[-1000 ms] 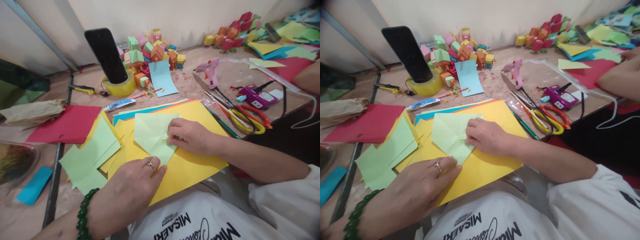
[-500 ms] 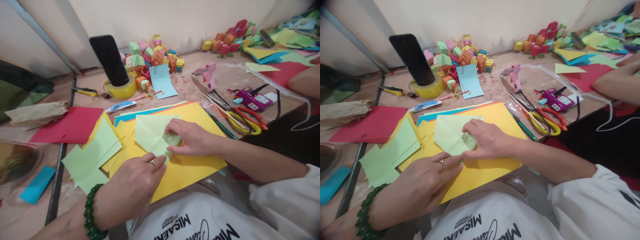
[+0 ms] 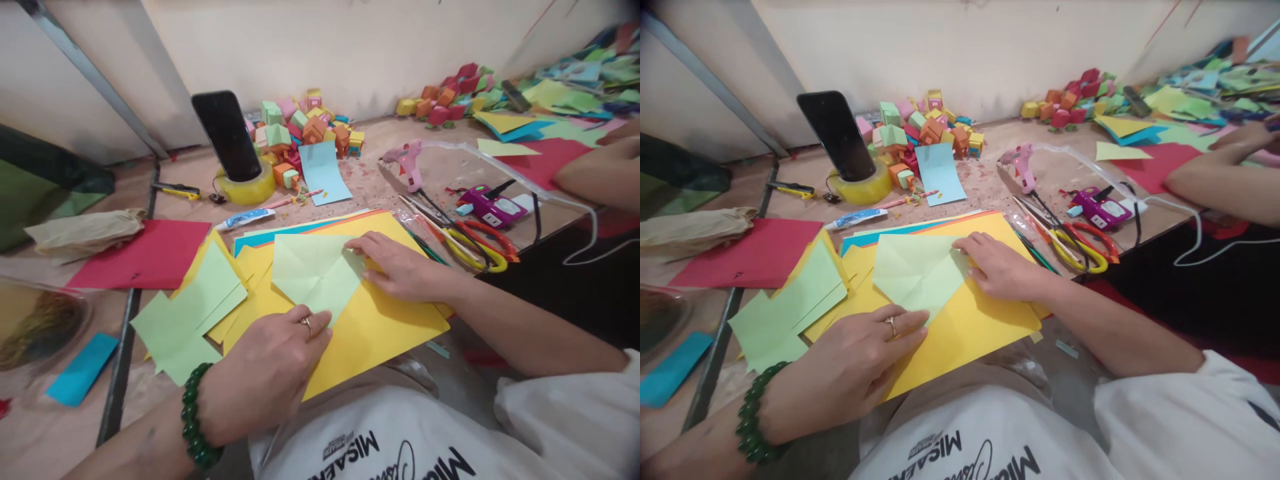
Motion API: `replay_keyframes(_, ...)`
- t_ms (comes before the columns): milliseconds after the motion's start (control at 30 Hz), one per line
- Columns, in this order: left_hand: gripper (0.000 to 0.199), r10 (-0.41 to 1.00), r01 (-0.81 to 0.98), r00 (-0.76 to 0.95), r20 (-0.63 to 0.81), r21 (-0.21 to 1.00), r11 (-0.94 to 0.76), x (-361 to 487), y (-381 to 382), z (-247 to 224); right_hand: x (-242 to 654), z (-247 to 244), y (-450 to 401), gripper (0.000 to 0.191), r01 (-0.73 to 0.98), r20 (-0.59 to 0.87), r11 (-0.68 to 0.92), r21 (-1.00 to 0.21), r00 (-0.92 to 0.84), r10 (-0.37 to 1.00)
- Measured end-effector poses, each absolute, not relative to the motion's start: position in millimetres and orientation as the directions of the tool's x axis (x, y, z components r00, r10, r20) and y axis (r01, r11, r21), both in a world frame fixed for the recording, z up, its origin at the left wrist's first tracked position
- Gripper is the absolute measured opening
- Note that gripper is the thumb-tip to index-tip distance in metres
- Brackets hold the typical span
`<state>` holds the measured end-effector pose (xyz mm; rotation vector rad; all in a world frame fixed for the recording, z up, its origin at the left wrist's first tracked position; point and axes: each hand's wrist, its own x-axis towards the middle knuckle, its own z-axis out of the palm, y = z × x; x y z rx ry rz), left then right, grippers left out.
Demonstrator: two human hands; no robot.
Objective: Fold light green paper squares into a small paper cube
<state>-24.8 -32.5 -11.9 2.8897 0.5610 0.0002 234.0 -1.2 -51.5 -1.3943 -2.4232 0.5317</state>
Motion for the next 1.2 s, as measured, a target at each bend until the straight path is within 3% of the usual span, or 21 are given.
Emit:
replay_keyframes(200, 0.018, 0.385, 0.386, 0.922, -0.045, 0.196, -0.901, -27, -34, -12, 237, -42, -2, 0.038, 0.796, 0.115, 0.423, -0.433, -0.416, 0.902)
replay_keyframes(300, 0.011, 0.431, 0.424, 0.902, 0.015, 0.154, -0.893, -25, -35, -21, 221, -30, -18, 0.039, 0.756, 0.256, 0.562, -0.335, -0.501, 0.827)
replay_keyframes(400, 0.022, 0.52, 0.514, 0.842, 0.142, 0.079, -0.854, -17, -36, -32, 201, -28, -35, 0.039, 0.659, 0.238, 0.72, -0.217, -0.679, 0.694)
replay_keyframes(467, 0.015, 0.513, 0.521, 0.837, 0.193, 0.011, -0.854, -11, -38, -36, 193, -32, -41, 0.036, 0.662, 0.223, 0.737, -0.137, -0.704, 0.674)
replay_keyframes(667, 0.021, 0.433, 0.464, 0.884, 0.178, -0.208, -0.861, -8, -44, -35, 192, -40, -40, 0.02, 0.67, 0.206, 0.742, 0.032, -0.731, 0.651)
replay_keyframes(767, 0.022, 0.429, 0.478, 0.868, 0.251, -0.186, -0.858, -19, -34, -32, 200, -43, -37, 0.024, 0.663, 0.243, 0.743, 0.092, -0.739, 0.628)
replay_keyframes(867, 0.02, 0.465, 0.51, 0.827, 0.316, -0.074, -0.857, -32, -19, -30, 212, -47, -32, 0.022, 0.688, 0.308, 0.713, 0.137, -0.714, 0.629)
replay_keyframes(967, 0.014, 0.499, 0.54, 0.796, 0.344, -0.03, -0.841, -39, -10, -33, 220, -46, -32, 0.017, 0.694, 0.287, 0.691, 0.201, -0.716, 0.636)
replay_keyframes(1067, 0.015, 0.445, 0.509, 0.823, 0.353, -0.111, -0.854, -32, -14, -39, 211, -38, -43, 0.017, 0.692, 0.22, 0.676, 0.254, -0.722, 0.656)
replay_keyframes(1200, 0.013, 0.353, 0.397, 0.911, 0.213, -0.225, -0.89, -17, -29, -41, 186, -34, -59, 0.013, 0.651, 0.131, 0.724, 0.227, -0.757, 0.64)
